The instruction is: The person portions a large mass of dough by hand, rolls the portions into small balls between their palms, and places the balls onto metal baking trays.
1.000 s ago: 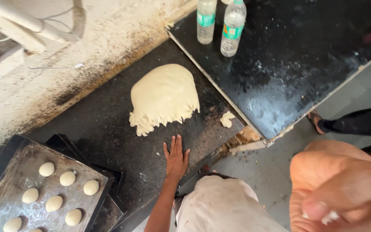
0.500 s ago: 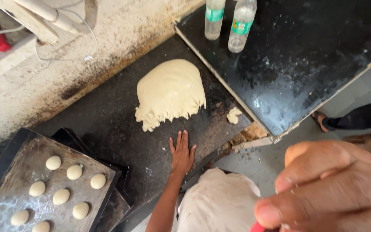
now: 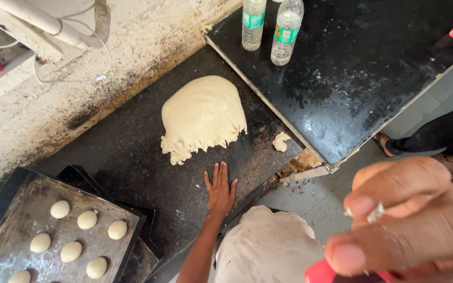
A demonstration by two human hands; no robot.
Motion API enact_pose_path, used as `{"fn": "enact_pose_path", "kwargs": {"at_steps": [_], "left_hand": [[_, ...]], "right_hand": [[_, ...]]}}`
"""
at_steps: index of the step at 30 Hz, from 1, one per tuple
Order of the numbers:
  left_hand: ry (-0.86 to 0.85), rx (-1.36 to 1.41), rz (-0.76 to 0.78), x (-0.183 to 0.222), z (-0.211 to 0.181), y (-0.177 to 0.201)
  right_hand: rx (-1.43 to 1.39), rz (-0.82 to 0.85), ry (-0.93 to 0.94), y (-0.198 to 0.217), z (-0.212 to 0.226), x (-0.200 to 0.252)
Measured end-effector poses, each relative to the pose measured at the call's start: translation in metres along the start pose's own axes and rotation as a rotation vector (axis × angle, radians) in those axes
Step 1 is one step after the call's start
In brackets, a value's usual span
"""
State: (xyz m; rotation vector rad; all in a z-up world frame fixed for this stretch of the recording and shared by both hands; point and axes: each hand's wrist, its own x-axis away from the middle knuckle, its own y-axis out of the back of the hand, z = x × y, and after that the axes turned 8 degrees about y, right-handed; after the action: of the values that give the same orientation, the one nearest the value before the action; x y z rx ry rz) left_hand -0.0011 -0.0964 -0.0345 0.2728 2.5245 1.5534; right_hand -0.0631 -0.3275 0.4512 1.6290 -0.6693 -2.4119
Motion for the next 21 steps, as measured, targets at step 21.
{"fn": "enact_pose_path", "kwargs": {"at_steps": [21], "left_hand": [[-0.054,-0.007,-0.079,0.002,0.003,-0.004]], "right_hand": [[-0.010,0.001,0.035,-0.001,0.006,0.026]]}}
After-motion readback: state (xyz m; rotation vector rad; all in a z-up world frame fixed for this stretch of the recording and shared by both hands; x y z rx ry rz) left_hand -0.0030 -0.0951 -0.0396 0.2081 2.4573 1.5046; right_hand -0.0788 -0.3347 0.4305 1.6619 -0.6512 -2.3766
